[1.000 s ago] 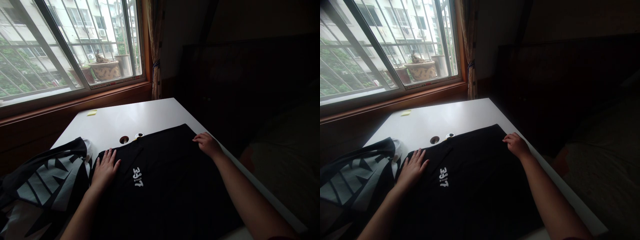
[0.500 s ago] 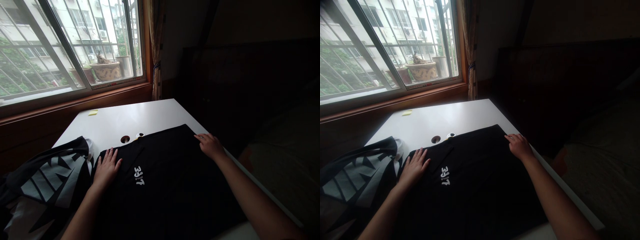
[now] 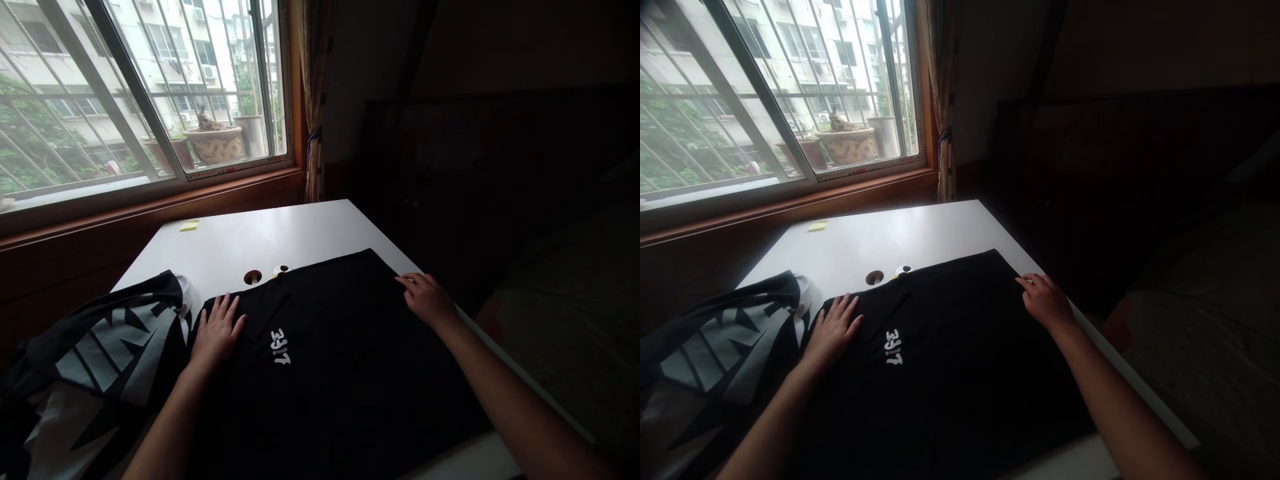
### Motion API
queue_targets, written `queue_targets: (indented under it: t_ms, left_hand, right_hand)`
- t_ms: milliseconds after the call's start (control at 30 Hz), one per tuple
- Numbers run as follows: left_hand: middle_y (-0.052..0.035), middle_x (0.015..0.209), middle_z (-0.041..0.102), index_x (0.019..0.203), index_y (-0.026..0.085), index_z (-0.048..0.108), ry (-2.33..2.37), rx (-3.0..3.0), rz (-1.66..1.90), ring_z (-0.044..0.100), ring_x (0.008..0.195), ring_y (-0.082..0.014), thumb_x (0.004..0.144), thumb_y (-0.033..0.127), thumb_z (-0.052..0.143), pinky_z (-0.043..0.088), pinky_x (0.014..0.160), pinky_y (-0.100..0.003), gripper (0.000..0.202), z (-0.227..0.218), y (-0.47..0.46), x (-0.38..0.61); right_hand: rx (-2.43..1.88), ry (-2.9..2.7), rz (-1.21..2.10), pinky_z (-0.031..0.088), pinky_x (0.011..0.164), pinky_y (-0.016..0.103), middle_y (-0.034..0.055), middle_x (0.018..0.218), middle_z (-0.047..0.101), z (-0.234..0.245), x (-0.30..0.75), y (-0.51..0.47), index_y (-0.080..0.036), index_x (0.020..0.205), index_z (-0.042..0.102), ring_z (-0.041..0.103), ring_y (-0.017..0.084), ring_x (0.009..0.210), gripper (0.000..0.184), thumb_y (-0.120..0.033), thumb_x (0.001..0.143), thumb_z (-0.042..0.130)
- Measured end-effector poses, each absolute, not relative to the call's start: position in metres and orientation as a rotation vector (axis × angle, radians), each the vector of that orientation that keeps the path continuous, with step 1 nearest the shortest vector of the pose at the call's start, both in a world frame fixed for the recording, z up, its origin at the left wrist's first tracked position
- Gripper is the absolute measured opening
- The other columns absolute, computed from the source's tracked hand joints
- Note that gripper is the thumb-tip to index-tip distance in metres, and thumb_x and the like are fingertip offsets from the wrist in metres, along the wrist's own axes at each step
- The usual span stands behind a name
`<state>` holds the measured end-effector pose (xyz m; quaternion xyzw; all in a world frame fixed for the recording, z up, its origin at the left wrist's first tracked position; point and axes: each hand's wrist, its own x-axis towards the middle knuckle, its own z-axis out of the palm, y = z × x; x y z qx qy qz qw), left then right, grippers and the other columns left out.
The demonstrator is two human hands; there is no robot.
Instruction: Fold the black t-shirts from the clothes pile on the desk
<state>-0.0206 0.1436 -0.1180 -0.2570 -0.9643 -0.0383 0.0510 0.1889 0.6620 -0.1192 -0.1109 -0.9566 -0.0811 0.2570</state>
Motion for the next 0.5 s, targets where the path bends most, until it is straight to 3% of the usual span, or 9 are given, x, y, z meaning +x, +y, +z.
queue_targets:
  t_ms: [267,367,500]
  left_hand:
    - [-0.011,0.162,0.038,0.145,0.023,0.052,-2.838,-1.032,-0.505,0.02,0.154,-0.0361,0.104,0.041,0.043,0.026,0.117,-0.069,0.046,-0.087,0.141,-0.008]
    - [-0.009,0.155,0.049,0.14,0.025,0.057,-2.669,-1.468,-0.547,0.033,0.15,-0.0316,0.103,0.036,0.048,0.033,0.119,-0.061,0.039,-0.058,0.15,0.039]
    - [-0.0028,0.156,0.048,0.146,0.032,0.051,-2.472,-1.983,-0.443,0.043,0.145,-0.0252,0.097,0.028,0.06,0.044,0.116,-0.047,0.049,-0.045,0.154,0.116]
  right_hand:
    - [-0.586,-2.733,0.03,0.054,0.085,0.046,0.0115,0.113,0.064,-0.137,0.263,0.667,-0.023,0.128,0.066,0.063,0.031,0.099,0.044,-0.043,0.094,0.046]
    - [-0.679,-2.8,0.26,0.055,0.085,0.046,0.0126,0.113,0.066,-0.141,0.289,0.676,-0.022,0.119,0.067,0.066,0.032,0.099,0.045,-0.051,0.09,0.048]
    - [-0.94,-2.814,0.631,0.057,0.078,0.044,0.0146,0.109,0.07,-0.137,0.318,0.684,-0.024,0.104,0.066,0.071,0.035,0.095,0.046,-0.061,0.077,0.061]
